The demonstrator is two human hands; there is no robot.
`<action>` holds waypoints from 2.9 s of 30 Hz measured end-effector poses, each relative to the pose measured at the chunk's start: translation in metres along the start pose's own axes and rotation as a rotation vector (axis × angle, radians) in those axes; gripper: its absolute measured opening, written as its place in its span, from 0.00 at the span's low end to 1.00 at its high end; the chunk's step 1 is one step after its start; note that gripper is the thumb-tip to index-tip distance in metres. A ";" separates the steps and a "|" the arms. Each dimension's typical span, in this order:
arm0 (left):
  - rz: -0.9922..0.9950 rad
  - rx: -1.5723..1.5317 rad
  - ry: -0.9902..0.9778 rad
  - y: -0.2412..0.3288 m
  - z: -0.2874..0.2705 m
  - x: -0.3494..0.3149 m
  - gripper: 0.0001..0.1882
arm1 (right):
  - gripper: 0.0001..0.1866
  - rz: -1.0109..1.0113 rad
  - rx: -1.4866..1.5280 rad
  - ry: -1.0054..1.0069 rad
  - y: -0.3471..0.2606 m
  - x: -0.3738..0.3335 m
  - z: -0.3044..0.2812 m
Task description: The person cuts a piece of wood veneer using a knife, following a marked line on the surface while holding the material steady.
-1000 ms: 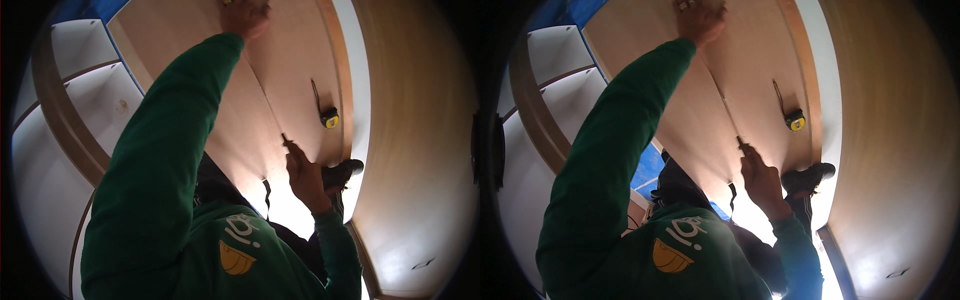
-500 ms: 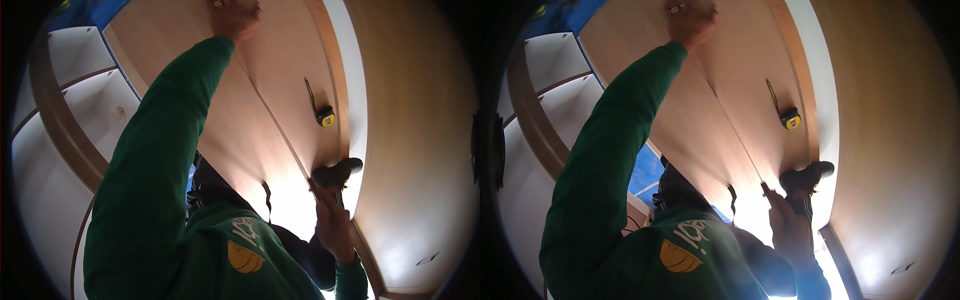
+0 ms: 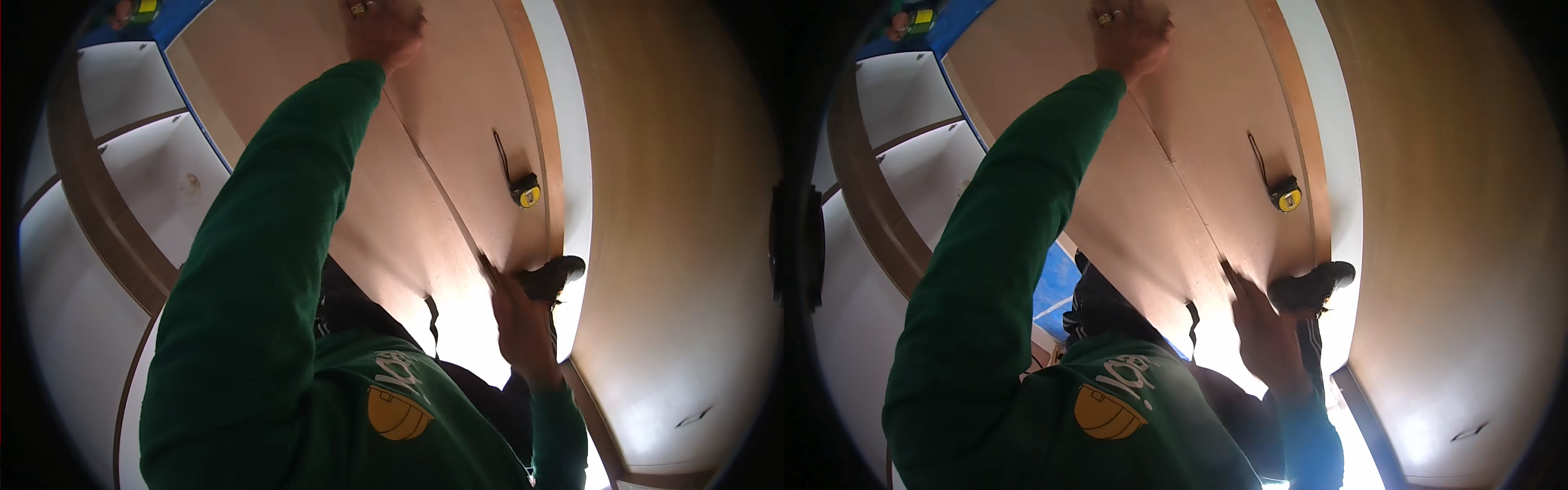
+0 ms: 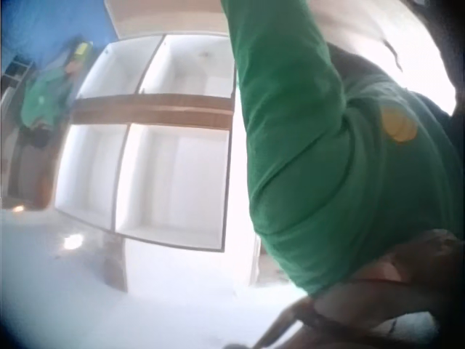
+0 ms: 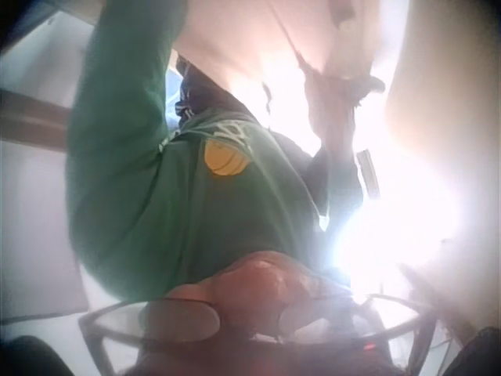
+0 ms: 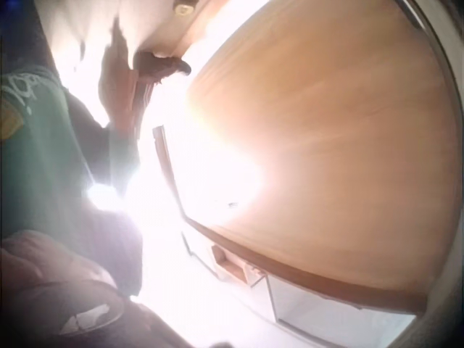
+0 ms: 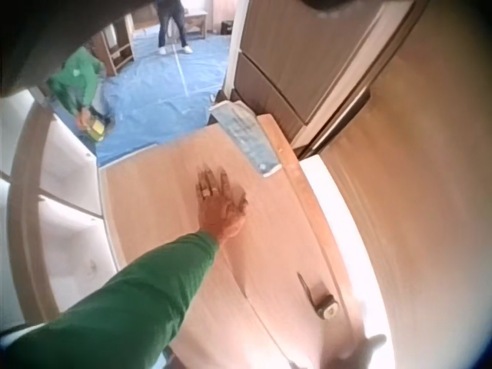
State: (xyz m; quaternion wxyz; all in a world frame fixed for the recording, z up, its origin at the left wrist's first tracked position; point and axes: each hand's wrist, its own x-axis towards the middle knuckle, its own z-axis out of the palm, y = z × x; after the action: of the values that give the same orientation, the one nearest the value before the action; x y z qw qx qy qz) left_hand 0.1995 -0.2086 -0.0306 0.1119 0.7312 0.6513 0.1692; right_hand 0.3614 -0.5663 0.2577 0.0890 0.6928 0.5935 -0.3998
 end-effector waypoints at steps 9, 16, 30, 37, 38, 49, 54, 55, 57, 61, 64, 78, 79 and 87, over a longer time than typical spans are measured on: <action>0.010 -0.016 0.028 -0.002 0.006 0.001 0.50 | 0.18 -0.033 -0.094 -0.050 -0.013 0.077 0.016; 0.009 0.000 0.004 0.004 -0.005 0.000 0.50 | 0.17 -0.225 0.288 0.342 0.022 0.140 0.081; 0.004 0.002 0.003 -0.005 0.013 0.001 0.52 | 0.20 0.013 0.101 -0.041 -0.004 0.040 0.007; 0.139 0.196 0.130 -0.003 0.024 0.008 0.48 | 0.23 0.108 0.330 0.071 0.030 0.033 0.050; 0.136 0.142 0.175 -0.004 0.022 0.005 0.48 | 0.24 0.132 0.303 0.022 0.023 0.021 0.043; 0.065 0.090 0.140 -0.010 0.030 0.002 0.49 | 0.28 0.031 0.125 -0.037 -0.004 0.003 -0.013; 0.105 0.068 0.185 -0.013 0.031 -0.001 0.49 | 0.19 -0.017 0.303 0.147 0.019 0.154 0.075; 0.110 0.102 0.185 -0.014 0.030 0.000 0.49 | 0.19 -0.086 0.392 0.216 0.017 0.159 0.078; 0.129 0.147 0.151 -0.014 0.028 -0.001 0.48 | 0.17 0.037 0.313 0.110 0.011 0.143 0.069; 0.089 0.023 0.197 -0.010 0.020 -0.002 0.49 | 0.22 -0.093 -0.007 0.044 0.001 0.038 0.014; 0.066 0.022 0.127 -0.008 0.013 -0.002 0.50 | 0.24 0.135 0.176 -0.054 -0.012 -0.055 -0.026; 0.033 -0.023 0.003 -0.003 0.002 0.002 0.51 | 0.16 -0.124 0.338 0.244 0.016 0.163 0.081; 0.033 -0.015 0.022 -0.003 -0.001 0.004 0.51 | 0.17 -0.233 0.236 0.266 0.014 0.144 0.073; 0.010 -0.019 0.012 0.002 0.000 0.000 0.51 | 0.26 0.108 0.073 -0.036 -0.013 -0.093 -0.051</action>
State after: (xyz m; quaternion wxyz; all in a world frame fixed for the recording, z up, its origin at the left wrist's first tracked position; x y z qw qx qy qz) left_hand 0.2015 -0.2091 -0.0297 0.1141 0.7324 0.6467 0.1801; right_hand 0.3748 -0.6015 0.3577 0.0959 0.7191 0.5388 -0.4282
